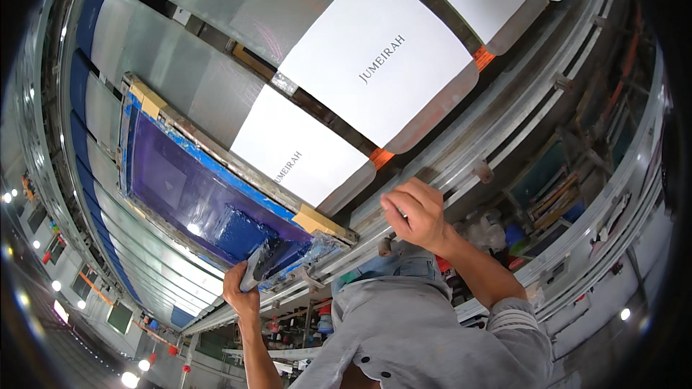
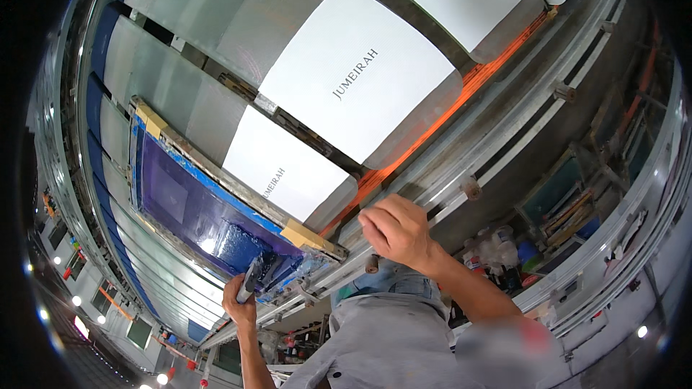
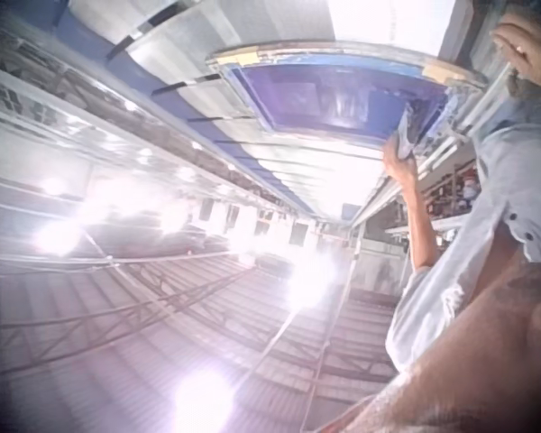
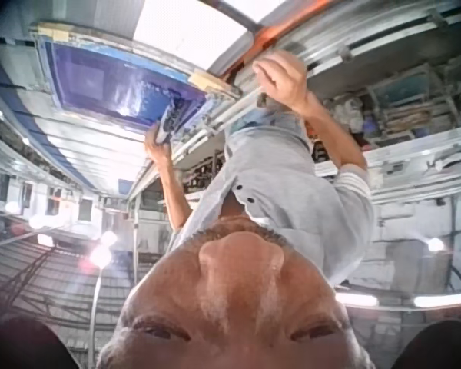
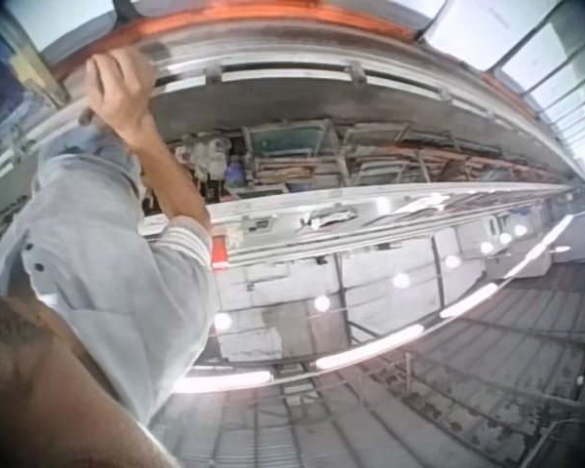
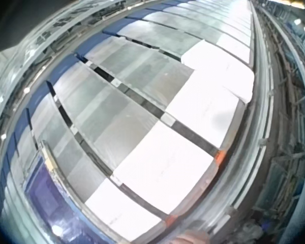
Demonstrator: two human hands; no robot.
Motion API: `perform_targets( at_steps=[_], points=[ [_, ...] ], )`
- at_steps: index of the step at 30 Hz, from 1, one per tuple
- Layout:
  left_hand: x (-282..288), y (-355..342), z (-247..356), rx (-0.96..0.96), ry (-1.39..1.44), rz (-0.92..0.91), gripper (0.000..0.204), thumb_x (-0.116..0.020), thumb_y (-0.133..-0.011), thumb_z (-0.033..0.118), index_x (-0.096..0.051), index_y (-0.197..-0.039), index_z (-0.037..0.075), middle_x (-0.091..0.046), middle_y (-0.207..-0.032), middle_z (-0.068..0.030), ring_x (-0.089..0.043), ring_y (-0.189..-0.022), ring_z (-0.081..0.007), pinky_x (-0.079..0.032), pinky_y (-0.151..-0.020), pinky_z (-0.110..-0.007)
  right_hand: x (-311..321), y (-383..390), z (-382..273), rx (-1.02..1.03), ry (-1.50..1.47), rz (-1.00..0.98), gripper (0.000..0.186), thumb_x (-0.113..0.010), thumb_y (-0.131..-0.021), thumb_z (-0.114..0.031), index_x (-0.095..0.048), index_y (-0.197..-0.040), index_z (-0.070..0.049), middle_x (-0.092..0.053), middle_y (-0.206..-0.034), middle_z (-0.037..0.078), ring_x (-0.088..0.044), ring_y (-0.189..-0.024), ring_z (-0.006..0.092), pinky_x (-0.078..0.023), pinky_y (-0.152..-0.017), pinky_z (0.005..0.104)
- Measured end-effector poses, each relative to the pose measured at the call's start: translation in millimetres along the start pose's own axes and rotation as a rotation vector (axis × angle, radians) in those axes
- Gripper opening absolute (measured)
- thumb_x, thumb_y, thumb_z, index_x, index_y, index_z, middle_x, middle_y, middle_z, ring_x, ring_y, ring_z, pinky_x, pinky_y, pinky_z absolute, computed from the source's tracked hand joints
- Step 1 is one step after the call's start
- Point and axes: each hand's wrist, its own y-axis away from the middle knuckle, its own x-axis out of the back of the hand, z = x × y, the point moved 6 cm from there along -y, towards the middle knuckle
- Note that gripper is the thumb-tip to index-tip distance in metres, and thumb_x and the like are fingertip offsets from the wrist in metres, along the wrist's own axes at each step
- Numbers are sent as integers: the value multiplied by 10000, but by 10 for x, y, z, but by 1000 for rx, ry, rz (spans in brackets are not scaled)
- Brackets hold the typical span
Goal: The person walks to a conveyor line and uses a squeegee to pull purple ink across a screen printing frame, imprinting the word 'JUMEIRAH' onto white paper sheets. The person repeats this process on several sheets, lifting the screen to reveal the printed text and moving to the next sheet.
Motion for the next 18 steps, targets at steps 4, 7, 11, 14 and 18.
perform_targets(
  at_steps=[4,7,11,14,18],
  points=[
    [-8,-21,44,31,26,-21,364,-703,-689,-80,-756,-1041,-7,-756,-1017,-160,-718,-974,-340,-548,-905,-405,-7,0,120,6,-5,21,93,-770,-763,-10,-686,-802,-21,-627,-742,67,-609,-605,222,-460,-493,328],
    [-23,0,3,37,21,-38,349,-702,-698,-83,-756,-1035,-10,-757,-1019,-154,-715,-970,-332,-547,-895,-399,-13,2,142,5,-17,31,100,-772,-734,-5,-685,-782,-20,-614,-722,62,-589,-581,217,-449,-486,325],
    [-19,-37,34,34,40,-64,321,-710,-715,-77,-756,-1027,-18,-755,-1020,-154,-706,-939,-324,-544,-872,-396,-35,-5,139,-3,-15,-9,104,-764,-705,1,-686,-768,-26,-611,-716,56,-576,-572,212,-441,-483,323],
    [-18,-45,32,30,44,-66,293,-725,-732,-57,-752,-1023,-31,-750,-1007,-155,-699,-917,-316,-540,-860,-394,-53,5,128,-18,-15,-29,101,-740,-683,14,-688,-764,-16,-645,-739,69,-594,-591,222,-448,-501,329],
    [-14,-38,8,53,59,-64,270,-742,-742,-32,-748,-1011,-44,-743,-985,-150,-695,-919,-309,-536,-868,-389,-74,6,113,-33,-24,-53,105,-726,-672,22,-692,-767,-6,-658,-742,78,-606,-602,228,-454,-511,330]
  ],
)
